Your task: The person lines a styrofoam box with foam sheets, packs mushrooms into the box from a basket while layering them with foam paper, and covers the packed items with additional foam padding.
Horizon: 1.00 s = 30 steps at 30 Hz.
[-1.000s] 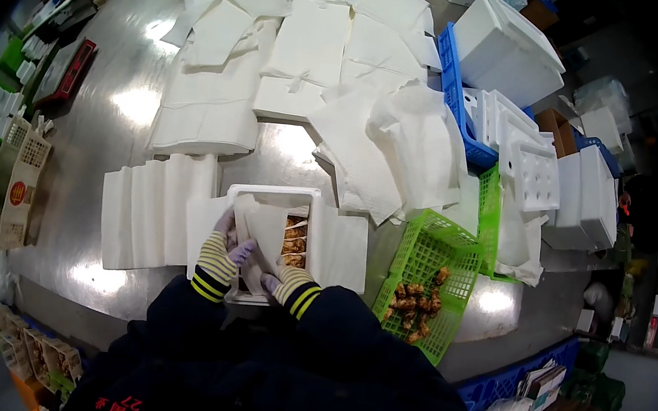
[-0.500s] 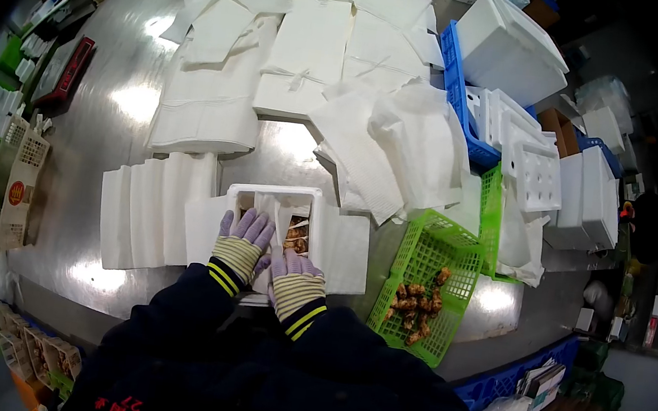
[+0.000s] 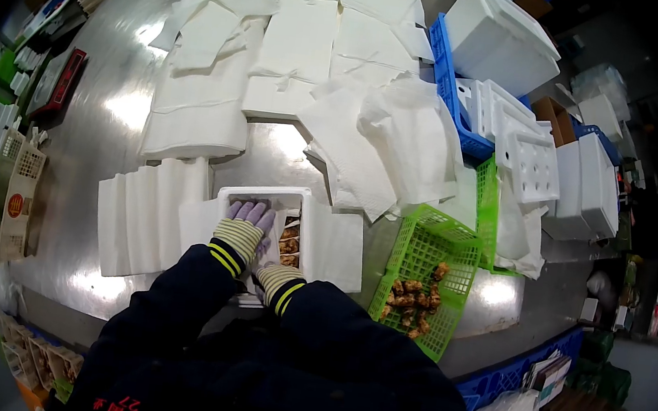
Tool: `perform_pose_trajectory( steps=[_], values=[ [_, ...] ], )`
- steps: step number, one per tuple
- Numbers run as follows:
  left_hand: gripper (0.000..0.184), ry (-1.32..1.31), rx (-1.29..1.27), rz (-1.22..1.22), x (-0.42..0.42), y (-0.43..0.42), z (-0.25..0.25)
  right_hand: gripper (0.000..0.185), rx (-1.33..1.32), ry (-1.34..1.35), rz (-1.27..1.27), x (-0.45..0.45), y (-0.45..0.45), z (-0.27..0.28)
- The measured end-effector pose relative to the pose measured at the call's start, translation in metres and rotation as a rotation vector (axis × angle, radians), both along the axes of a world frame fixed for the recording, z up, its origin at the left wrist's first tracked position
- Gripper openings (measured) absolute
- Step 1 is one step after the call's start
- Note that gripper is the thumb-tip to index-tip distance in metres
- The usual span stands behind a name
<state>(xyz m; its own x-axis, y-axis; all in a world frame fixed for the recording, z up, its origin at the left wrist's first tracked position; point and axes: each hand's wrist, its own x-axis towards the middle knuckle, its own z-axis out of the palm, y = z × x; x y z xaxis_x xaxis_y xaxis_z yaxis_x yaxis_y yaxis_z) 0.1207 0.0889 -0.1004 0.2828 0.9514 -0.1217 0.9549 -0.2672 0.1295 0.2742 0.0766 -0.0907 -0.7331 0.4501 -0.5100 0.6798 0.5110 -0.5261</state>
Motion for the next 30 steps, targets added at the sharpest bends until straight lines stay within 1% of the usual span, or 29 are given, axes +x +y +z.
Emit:
perform_pose_trajectory(
  steps=[2,3,4,6,7,8,10,11,12,14,15,16,18,19,20,22,23,24,25,26,28,29,30],
  values=[
    [0.045,-0.189,0.204,-0.002,-0.017,0.004,0.008,0.027,0.012,0.074,0.001,0.006,-0.006,0.015],
    [0.039,-0.267,0.353,0.036,-0.021,0.0,0.011,0.031,0.011,0.045,0.045,0.007,-0.007,0.014],
    [0.04,-0.323,0.376,0.086,-0.027,-0.005,0.01,0.034,0.044,0.032,0.085,0.008,-0.008,0.014],
    [0.04,-0.331,0.41,0.078,-0.034,-0.016,0.012,0.035,0.066,-0.054,0.108,0.001,-0.008,0.012],
    [0.039,-0.295,0.412,0.108,-0.031,-0.024,0.016,0.033,0.032,-0.068,0.093,0.0,-0.007,0.014],
    [0.04,-0.322,0.371,0.096,-0.03,-0.029,0.021,0.035,0.006,-0.053,0.091,0.003,-0.006,0.017],
    [0.042,-0.323,0.256,0.091,-0.026,-0.038,0.018,0.037,-0.105,0.076,0.062,0.014,0.006,0.026],
    [0.044,-0.282,0.33,0.049,-0.021,-0.05,0.022,0.037,-0.055,0.185,0.062,0.02,0.011,0.018],
    [0.056,-0.261,0.191,0.008,-0.016,-0.056,0.028,0.036,0.017,0.421,0.002,0.033,0.022,0.036],
    [0.073,-0.154,-0.044,-0.027,-0.006,-0.065,0.04,0.033,-0.037,0.307,-0.138,0.042,0.041,0.058],
    [0.083,-0.049,-0.137,-0.018,-0.003,-0.069,0.025,0.032,-0.075,0.271,-0.137,0.04,0.051,0.065],
    [0.084,-0.037,-0.087,-0.008,0.0,-0.065,0.023,0.03,-0.048,0.289,-0.112,0.04,0.057,0.069],
    [0.084,-0.023,-0.185,0.011,0.003,-0.06,0.03,0.03,-0.045,0.285,-0.048,0.034,0.062,0.063],
    [0.082,-0.015,-0.153,0.009,0.004,-0.057,0.035,0.034,-0.012,0.235,0.001,0.03,0.065,0.066],
    [0.073,-0.076,-0.187,-0.011,0.0,-0.057,0.041,0.035,-0.034,0.28,-0.06,0.033,0.063,0.051],
    [0.062,-0.306,-0.034,0.045,-0.017,-0.038,0.058,0.035,-0.04,0.436,-0.159,0.031,0.071,0.063],
    [0.05,-0.472,0.067,0.097,-0.034,-0.016,0.06,0.034,0.01,0.554,-0.24,0.032,0.074,0.055],
    [0.044,-0.45,-0.048,0.231,-0.045,0.008,0.082,0.033,0.057,0.667,-0.324,0.035,0.074,0.044],
    [0.041,-0.461,0.127,0.292,-0.062,0.026,0.065,0.031,0.028,0.723,-0.412,0.035,0.076,0.036],
    [0.038,-0.469,0.31,0.35,-0.084,0.044,0.04,0.03,0.094,0.766,-0.45,0.032,0.075,0.031],
    [0.037,-0.14,0.135,0.514,-0.118,0.084,0.019,0.03,0.094,0.749,-0.448,0.027,0.075,0.02],
    [0.034,-0.066,0.164,0.499,-0.132,0.104,0.004,0.031,0.202,0.66,-0.401,0.029,0.074,-0.008],
    [0.032,0.005,0.187,0.482,-0.142,0.123,-0.009,0.032,0.2,0.663,-0.367,0.029,0.075,0.0]
  ],
)
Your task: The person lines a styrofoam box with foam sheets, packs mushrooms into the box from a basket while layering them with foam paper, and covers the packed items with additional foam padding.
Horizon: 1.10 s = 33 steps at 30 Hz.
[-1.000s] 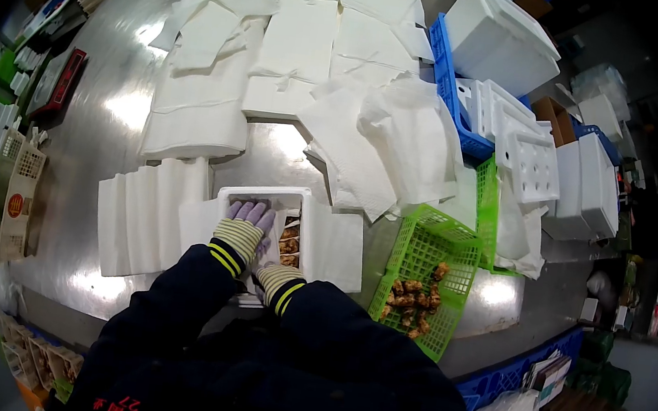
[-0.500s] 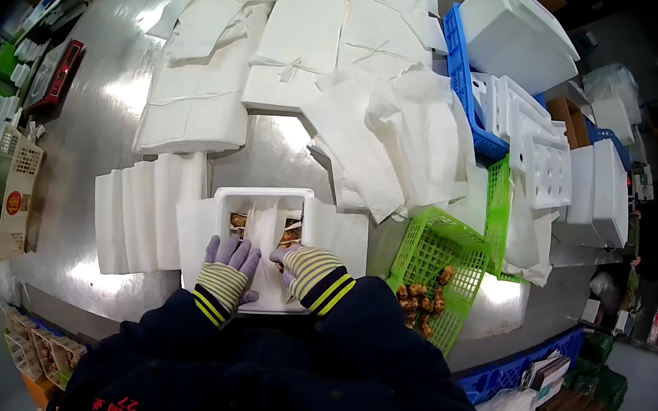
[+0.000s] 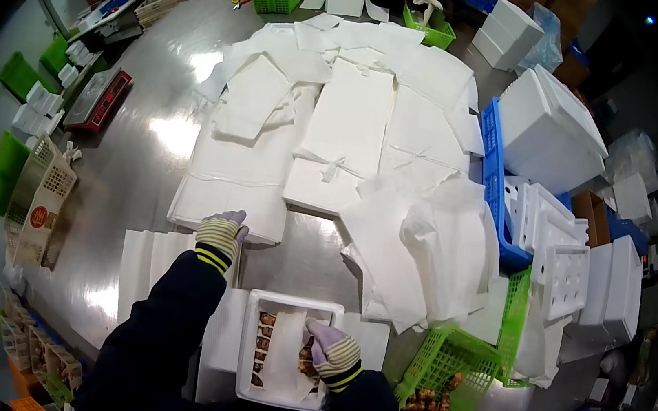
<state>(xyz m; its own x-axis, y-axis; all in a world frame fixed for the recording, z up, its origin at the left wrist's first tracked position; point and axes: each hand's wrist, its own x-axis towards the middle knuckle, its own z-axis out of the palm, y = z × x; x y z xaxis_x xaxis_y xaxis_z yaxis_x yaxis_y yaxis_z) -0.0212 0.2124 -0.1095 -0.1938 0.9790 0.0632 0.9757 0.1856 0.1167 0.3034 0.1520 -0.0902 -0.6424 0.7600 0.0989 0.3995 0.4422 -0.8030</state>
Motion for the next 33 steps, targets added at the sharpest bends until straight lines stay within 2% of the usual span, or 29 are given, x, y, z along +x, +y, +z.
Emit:
perform_pose_trajectory(
  steps=[2,3,4,7,10,11,12,14,15,16,18,19,20,22,24,25,26,28,29,30,32,33],
  values=[
    [0.025,0.067,-0.242,0.013,-0.007,0.037,-0.012,0.033,0.083,0.101,-0.01,0.0,0.0,0.003],
    [0.021,0.167,-0.228,0.036,-0.009,0.049,-0.031,0.032,0.04,0.101,-0.034,-0.002,0.0,0.007],
    [0.024,0.181,-0.26,0.054,-0.009,0.058,-0.032,0.032,-0.026,0.088,-0.031,-0.001,0.0,0.011],
    [0.028,0.13,-0.265,0.043,-0.015,0.08,-0.026,0.03,0.05,0.167,-0.034,-0.001,-0.001,0.004],
    [0.026,0.22,-0.402,-0.013,-0.012,0.094,-0.032,0.031,-0.044,0.092,-0.029,-0.001,0.002,0.017],
    [0.024,0.26,-0.424,-0.054,-0.012,0.096,-0.029,0.031,0.026,0.142,-0.05,0.001,-0.002,0.001],
    [0.023,0.238,-0.376,-0.058,-0.016,0.096,-0.036,0.032,0.005,0.145,-0.041,0.001,-0.001,0.002],
    [0.023,0.252,-0.33,-0.044,-0.011,0.087,-0.016,0.031,-0.006,0.132,-0.045,0.001,-0.001,0.01],
    [0.024,0.23,-0.383,-0.058,-0.01,0.079,0.004,0.031,0.056,0.152,-0.052,0.001,-0.001,0.004],
    [0.025,0.239,-0.351,-0.057,-0.012,0.072,0.005,0.031,-0.03,0.116,-0.032,0.001,0.001,0.01],
    [0.022,0.189,-0.412,-0.091,-0.008,0.054,0.016,0.031,-0.01,0.177,-0.03,0.001,-0.001,-0.002],
    [0.019,0.222,-0.242,-0.136,-0.001,0.04,0.027,0.03,0.025,0.159,-0.022,0.002,-0.001,-0.004],
    [0.022,0.142,-0.382,-0.114,0.009,0.032,0.04,0.03,0.012,0.154,-0.035,0.002,-0.002,-0.003],
    [0.023,-0.021,-0.286,-0.16,0.021,0.007,0.046,0.029,0.038,0.204,-0.029,0.0,0.0,-0.006],
    [0.023,-0.322,-0.403,-0.135,0.036,-0.011,0.073,0.029,-0.107,0.13,-0.039,-0.001,0.002,-0.002],
    [0.019,-0.287,-0.209,-0.145,0.041,-0.026,0.075,0.028,-0.17,0.17,-0.071,-0.001,0.002,0.0],
    [0.027,-0.322,-0.297,-0.114,0.033,-0.024,0.056,0.028,-0.229,0.212,-0.101,0.0,0.0,0.002],
    [0.047,-0.182,-0.072,-0.122,0.027,-0.033,0.036,0.029,-0.199,0.097,-0.057,0.0,0.001,0.002],
    [0.065,-0.045,-0.04,-0.114,0.021,-0.031,0.016,0.029,-0.152,0.088,-0.038,-0.001,0.001,0.003],
    [0.071,0.026,-0.139,-0.088,0.024,-0.023,0.021,0.028,-0.106,0.076,-0.019,0.0,0.002,0.003],
    [0.072,0.209,-0.102,-0.126,0.028,-0.008,-0.012,0.027,0.018,-0.022,-0.026,-0.003,-0.001,0.001],
    [0.068,0.211,-0.214,-0.163,0.021,0.008,-0.034,0.028,0.077,-0.063,-0.018,-0.006,0.0,-0.001]
  ],
)
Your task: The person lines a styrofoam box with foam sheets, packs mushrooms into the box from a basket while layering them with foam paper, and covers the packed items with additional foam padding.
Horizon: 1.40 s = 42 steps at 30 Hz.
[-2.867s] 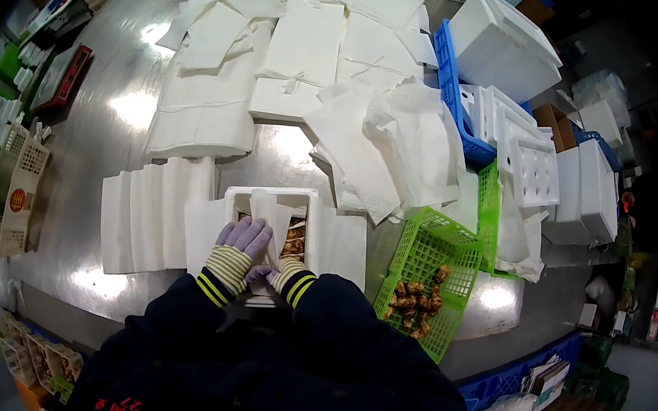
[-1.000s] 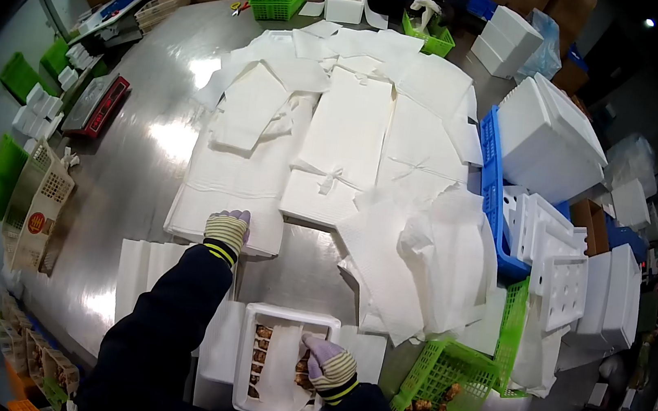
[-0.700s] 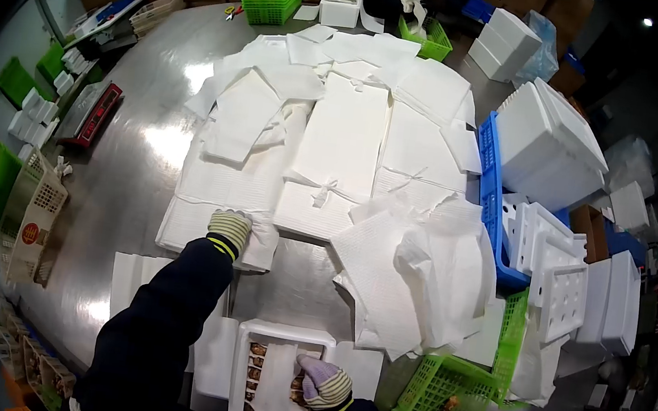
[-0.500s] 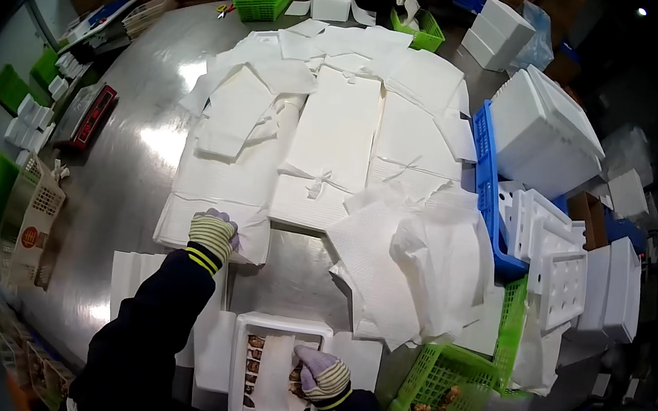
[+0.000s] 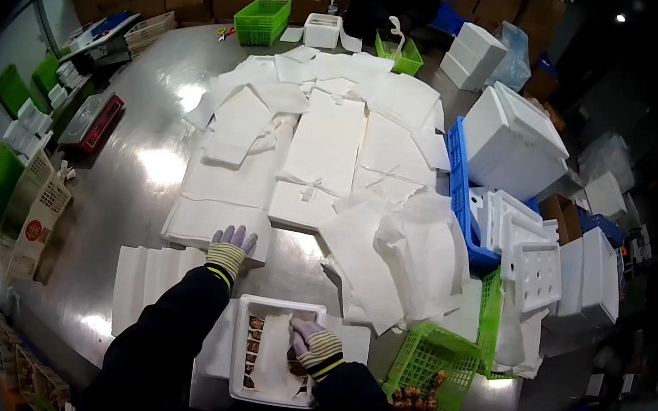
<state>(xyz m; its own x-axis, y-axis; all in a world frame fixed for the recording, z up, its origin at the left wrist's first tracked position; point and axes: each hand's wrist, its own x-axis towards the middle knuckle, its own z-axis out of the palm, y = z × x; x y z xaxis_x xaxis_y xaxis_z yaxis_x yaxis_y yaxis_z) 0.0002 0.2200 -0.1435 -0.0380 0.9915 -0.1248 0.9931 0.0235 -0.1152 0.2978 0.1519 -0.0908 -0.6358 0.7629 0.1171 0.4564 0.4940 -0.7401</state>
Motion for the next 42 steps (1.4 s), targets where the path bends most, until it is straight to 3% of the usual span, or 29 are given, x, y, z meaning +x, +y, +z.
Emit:
perform_pose_trajectory(
  steps=[1,3,4,9,11,12,16,17,19,22,23,24,25,27,28,33,34,35,37,41,42],
  values=[
    [0.047,0.0,0.176,-0.037,-0.006,0.004,-0.03,0.028,0.054,-0.042,0.008,-0.001,0.0,-0.001],
    [0.027,0.008,-0.042,-0.009,-0.004,0.009,-0.006,0.029,0.075,0.012,0.008,-0.001,-0.002,-0.004],
    [0.016,-0.032,0.187,-0.016,-0.003,0.005,-0.001,0.029,0.08,-0.018,0.011,0.0,-0.001,-0.006],
    [0.017,-0.112,0.078,0.001,-0.007,0.006,0.02,0.029,0.061,-0.028,0.007,-0.001,-0.002,-0.006],
    [0.018,-0.11,0.313,0.04,-0.006,0.004,0.003,0.029,0.079,-0.057,0.003,-0.001,-0.002,-0.005],
    [0.02,-0.141,0.088,0.083,-0.002,0.007,0.021,0.029,0.068,-0.039,-0.008,-0.001,-0.003,-0.005],
    [0.028,-0.153,-0.153,0.098,0.003,0.009,0.045,0.029,0.148,-0.04,0.009,-0.002,-0.001,-0.003],
    [0.04,-0.217,-0.418,0.169,0.002,0.022,0.061,0.028,0.038,-0.156,0.029,-0.002,0.001,0.0],
    [0.054,-0.466,-0.256,0.32,-0.008,0.03,0.063,0.028,0.107,-0.057,0.027,-0.002,-0.001,-0.005],
    [0.067,-0.503,0.113,0.323,-0.045,0.054,0.053,0.028,0.044,0.0,0.011,-0.002,-0.004,0.006],
    [0.072,-0.472,0.295,0.25,-0.058,0.056,0.037,0.028,-0.002,-0.002,0.009,-0.003,-0.001,0.011],
    [0.076,-0.404,0.347,0.243,-0.068,0.064,0.033,0.028,0.054,0.065,0.008,-0.003,-0.002,0.006],
    [0.079,-0.335,0.4,0.232,-0.079,0.076,0.031,0.03,-0.113,-0.062,0.056,-0.001,0.002,0.004],
    [0.083,-0.232,0.388,0.277,-0.095,0.098,0.031,0.03,0.045,0.102,-0.015,-0.004,-0.003,0.005],
    [0.087,-0.173,0.429,0.271,-0.103,0.111,0.027,0.028,-0.053,0.042,-0.019,-0.006,-0.001,0.015],
    [0.049,0.187,0.611,0.249,-0.149,0.189,-0.038,0.031,-0.174,-0.167,0.049,0.002,-0.001,0.007],
    [0.05,0.216,0.597,0.237,-0.153,0.2,-0.04,0.033,-0.332,0.028,-0.16,-0.018,-0.002,0.01],
    [0.05,0.246,0.582,0.224,-0.157,0.21,-0.041,0.03,0.104,-0.084,-0.011,-0.007,0.001,0.029],
    [0.052,0.15,0.497,0.184,-0.152,0.217,-0.019,0.03,0.009,0.003,-0.057,-0.001,-0.013,-0.003],
    [0.043,0.091,0.298,0.168,-0.176,0.252,-0.018,0.032,0.112,0.049,-0.04,-0.005,-0.004,0.011],
    [0.042,0.055,0.259,0.214,-0.172,0.253,0.013,0.029,0.163,0.061,-0.103,-0.005,-0.009,0.002]
  ],
)
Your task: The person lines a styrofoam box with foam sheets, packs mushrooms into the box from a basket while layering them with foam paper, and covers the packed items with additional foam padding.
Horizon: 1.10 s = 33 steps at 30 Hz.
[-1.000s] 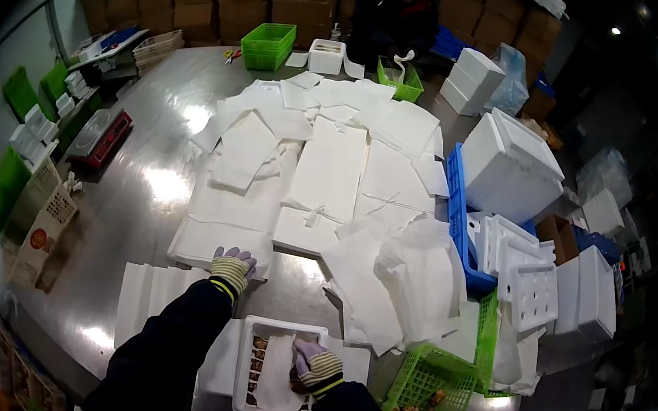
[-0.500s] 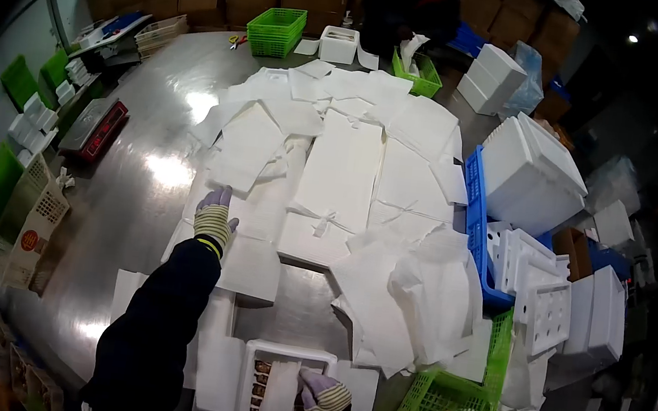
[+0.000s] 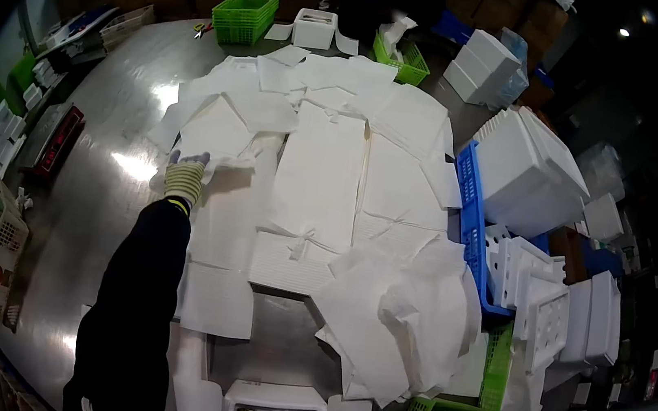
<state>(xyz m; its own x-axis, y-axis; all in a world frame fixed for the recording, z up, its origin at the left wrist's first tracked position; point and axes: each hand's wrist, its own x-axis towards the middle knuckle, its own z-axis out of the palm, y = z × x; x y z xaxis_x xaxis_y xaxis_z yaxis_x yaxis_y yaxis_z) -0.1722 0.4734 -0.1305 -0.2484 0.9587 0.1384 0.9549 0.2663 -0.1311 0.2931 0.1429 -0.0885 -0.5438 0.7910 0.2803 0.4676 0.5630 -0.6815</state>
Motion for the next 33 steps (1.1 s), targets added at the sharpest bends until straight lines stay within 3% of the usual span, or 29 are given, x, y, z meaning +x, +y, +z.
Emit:
perform_pose_trajectory(
  steps=[1,3,6,7,8,9,10,11,12,13,15,16,19,21,23,24,25,27,28,31,32,33],
  values=[
    [0.041,-0.044,-0.036,0.042,0.002,0.0,0.034,0.027,-0.159,-0.093,0.029,0.005,-0.004,-0.009],
    [0.037,0.006,0.436,-0.029,-0.014,0.007,0.056,0.024,0.026,-0.082,-0.015,0.0,-0.007,-0.007],
    [0.034,-0.15,0.445,0.074,-0.008,0.0,0.134,0.024,-0.052,-0.104,0.038,0.004,-0.005,-0.008],
    [0.033,-0.187,0.414,0.114,0.006,-0.01,0.155,0.024,0.038,-0.05,-0.004,0.003,-0.007,-0.013],
    [0.035,-0.082,0.489,-0.015,-0.005,-0.016,0.139,0.024,0.007,-0.088,0.052,0.005,-0.005,-0.011],
    [0.037,-0.171,0.526,-0.125,-0.009,-0.025,0.116,0.024,-0.025,-0.125,0.106,0.006,-0.002,-0.007],
    [0.039,-0.157,0.403,-0.068,0.017,-0.049,0.125,0.026,-0.226,-0.164,0.144,0.008,0.003,0.002],
    [0.035,-0.084,0.442,-0.18,0.024,-0.067,0.103,0.028,-0.424,-0.206,0.182,0.009,0.006,0.009],
    [0.034,0.011,0.382,-0.261,0.037,-0.088,0.081,0.029,-0.217,-0.226,0.164,0.008,0.003,-0.004],
    [0.038,-0.081,-0.057,-0.099,0.055,-0.103,0.08,0.026,-0.177,-0.288,0.176,0.004,0.007,0.006],
    [0.04,-0.006,0.075,-0.281,0.067,-0.145,0.029,0.032,-0.551,-0.323,0.401,0.006,0.03,0.012],
    [0.042,-0.066,0.097,-0.305,0.066,-0.156,0.006,0.033,-0.583,-0.177,0.396,0.003,0.04,0.029],
    [0.045,-0.074,0.181,-0.318,0.067,-0.178,-0.022,0.031,-0.566,-0.196,0.416,-0.023,0.08,0.055],
    [0.043,-0.171,0.285,-0.33,0.066,-0.18,-0.029,0.033,-0.336,-0.4,0.414,-0.051,0.113,0.062],
    [0.041,-0.176,0.293,-0.355,0.062,-0.179,-0.041,0.038,-0.304,-0.274,0.388,-0.096,0.154,0.077],
    [0.041,-0.197,0.239,-0.339,0.064,-0.18,-0.033,0.041,-0.23,-0.109,0.362,-0.112,0.176,0.058],
    [0.04,-0.224,0.182,-0.323,0.069,-0.185,-0.022,0.045,-0.529,-0.022,0.271,-0.135,0.198,0.052],
    [0.046,-0.21,0.057,-0.372,0.079,-0.201,-0.003,0.047,-0.826,-0.022,0.064,-0.173,0.251,0.032],
    [0.053,-0.21,0.043,-0.373,0.082,-0.21,-0.013,0.042,-1.067,0.166,-0.023,-0.187,0.273,0.024],
    [0.066,-0.098,0.207,-0.455,0.081,-0.222,-0.041,0.042,-1.349,0.36,-0.2,-0.234,0.318,-0.003],
    [0.04,-0.193,0.237,-0.453,0.085,-0.222,-0.045,0.043,-1.434,0.435,-0.153,-0.249,0.327,-0.018],
    [0.04,-0.198,0.235,-0.449,0.086,-0.225,-0.048,0.045,-1.515,0.517,-0.104,-0.263,0.332,-0.027]
  ],
)
